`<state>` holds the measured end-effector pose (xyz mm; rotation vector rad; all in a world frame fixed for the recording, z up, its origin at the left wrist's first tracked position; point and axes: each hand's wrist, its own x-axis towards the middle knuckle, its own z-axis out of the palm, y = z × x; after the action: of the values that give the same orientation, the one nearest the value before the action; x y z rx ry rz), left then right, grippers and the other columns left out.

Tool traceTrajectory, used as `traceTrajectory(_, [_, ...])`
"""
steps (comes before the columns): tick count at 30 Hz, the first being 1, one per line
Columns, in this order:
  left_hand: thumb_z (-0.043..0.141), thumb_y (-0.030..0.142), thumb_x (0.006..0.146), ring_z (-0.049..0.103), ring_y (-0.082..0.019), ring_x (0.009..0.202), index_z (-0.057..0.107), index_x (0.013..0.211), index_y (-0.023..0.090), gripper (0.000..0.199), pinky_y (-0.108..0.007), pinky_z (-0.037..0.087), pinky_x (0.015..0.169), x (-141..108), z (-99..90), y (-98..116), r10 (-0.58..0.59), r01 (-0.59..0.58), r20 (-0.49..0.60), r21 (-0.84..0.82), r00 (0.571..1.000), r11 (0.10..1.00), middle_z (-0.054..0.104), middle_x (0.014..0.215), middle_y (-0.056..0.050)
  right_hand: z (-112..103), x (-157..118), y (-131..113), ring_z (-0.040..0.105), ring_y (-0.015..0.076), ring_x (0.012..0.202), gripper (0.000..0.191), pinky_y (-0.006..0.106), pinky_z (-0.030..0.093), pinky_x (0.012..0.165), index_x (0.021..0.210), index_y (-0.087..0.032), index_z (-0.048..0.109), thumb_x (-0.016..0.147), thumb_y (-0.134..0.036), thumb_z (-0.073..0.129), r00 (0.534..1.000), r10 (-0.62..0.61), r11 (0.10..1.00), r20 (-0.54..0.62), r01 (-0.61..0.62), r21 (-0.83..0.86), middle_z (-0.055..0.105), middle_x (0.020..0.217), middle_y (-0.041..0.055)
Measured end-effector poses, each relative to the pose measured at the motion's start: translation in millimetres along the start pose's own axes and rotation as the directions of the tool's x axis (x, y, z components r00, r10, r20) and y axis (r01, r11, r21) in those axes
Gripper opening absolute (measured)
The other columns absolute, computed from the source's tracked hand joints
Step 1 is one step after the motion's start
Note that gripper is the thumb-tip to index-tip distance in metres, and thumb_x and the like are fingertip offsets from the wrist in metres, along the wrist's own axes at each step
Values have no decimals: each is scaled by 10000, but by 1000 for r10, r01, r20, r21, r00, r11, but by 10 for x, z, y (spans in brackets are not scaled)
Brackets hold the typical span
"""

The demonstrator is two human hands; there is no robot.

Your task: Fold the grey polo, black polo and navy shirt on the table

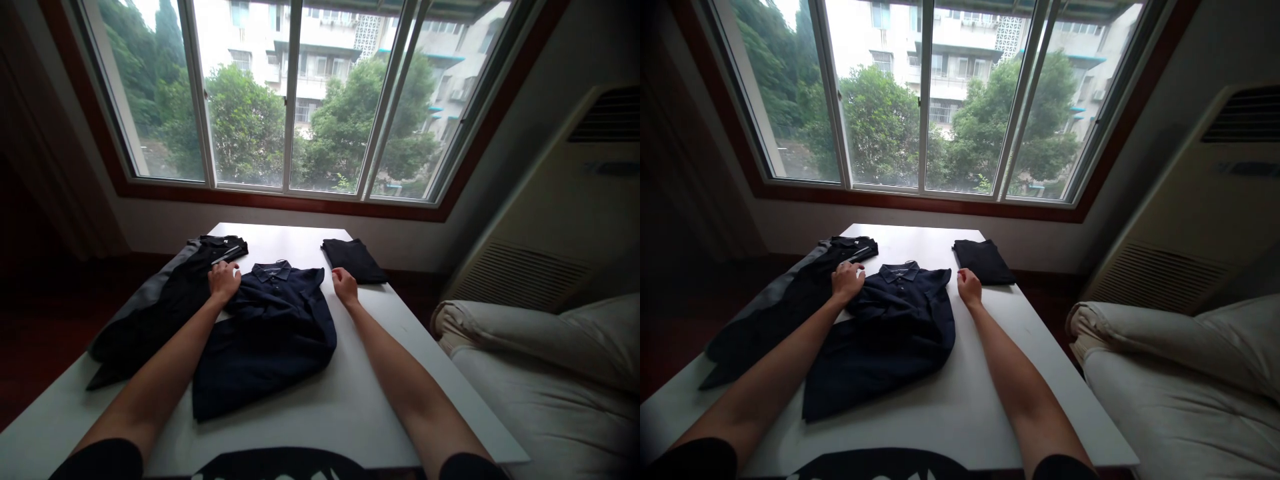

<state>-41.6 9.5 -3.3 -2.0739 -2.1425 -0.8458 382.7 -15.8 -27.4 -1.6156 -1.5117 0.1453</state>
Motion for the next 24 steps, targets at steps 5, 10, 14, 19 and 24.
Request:
traceTrajectory(5, [505, 406, 986, 679, -266, 1051, 782, 1153, 243, 362, -318, 487, 905, -48, -86, 315, 190, -144, 307, -165, 932, 976, 779, 1108, -68, 142, -188, -488, 659, 258, 1071, 243, 349, 505, 960, 1030, -231, 772, 977, -348, 566, 914, -309, 950, 263, 288, 118, 768, 1095, 82])
traceTrajectory(10, [512, 450, 977, 682, -232, 920, 757, 1233, 226, 418, -303, 502, 842, -214, -195, 582, 466, -296, 375, -428, 801, 854, 776, 1044, -47, 223, -361, -614, 621, 175, 737, 336, 260, 460, 697, 1051, -235, 792, 1003, -481, 567, 719, -374, 926, 586, 320, 198, 750, 846, 9])
traceTrajectory(14, [556, 485, 958, 671, -226, 940, 760, 1195, 212, 416, -286, 499, 855, -332, -316, 709, 597, -298, 503, -553, 625, 778, 768, 1071, -43, 220, -302, -459, 584, 160, 656, 326, 253, 405, 650, 935, -235, 779, 999, -475, 569, 780, -302, 941, 548, 335, 43, 714, 745, 2])
traceTrajectory(19, [589, 594, 933, 629, -198, 810, 754, 980, 194, 435, -267, 487, 745, -393, -471, 817, 615, -266, 606, -569, 504, 778, 720, 875, -23, 41, -92, -107, 686, 224, 820, 317, 268, 440, 741, 916, -238, 752, 999, -445, 527, 952, -129, 980, 277, 164, -109, 765, 862, 59])
traceTrajectory(24, [699, 543, 862, 656, -223, 903, 773, 999, 218, 360, -288, 507, 824, -445, -588, 876, 668, -302, 637, -597, 384, 743, 731, 962, -33, -141, 20, 159, 700, 257, 932, 326, 290, 469, 803, 982, -222, 738, 986, -394, 462, 997, 73, 996, 38, -71, -51, 782, 980, 99])
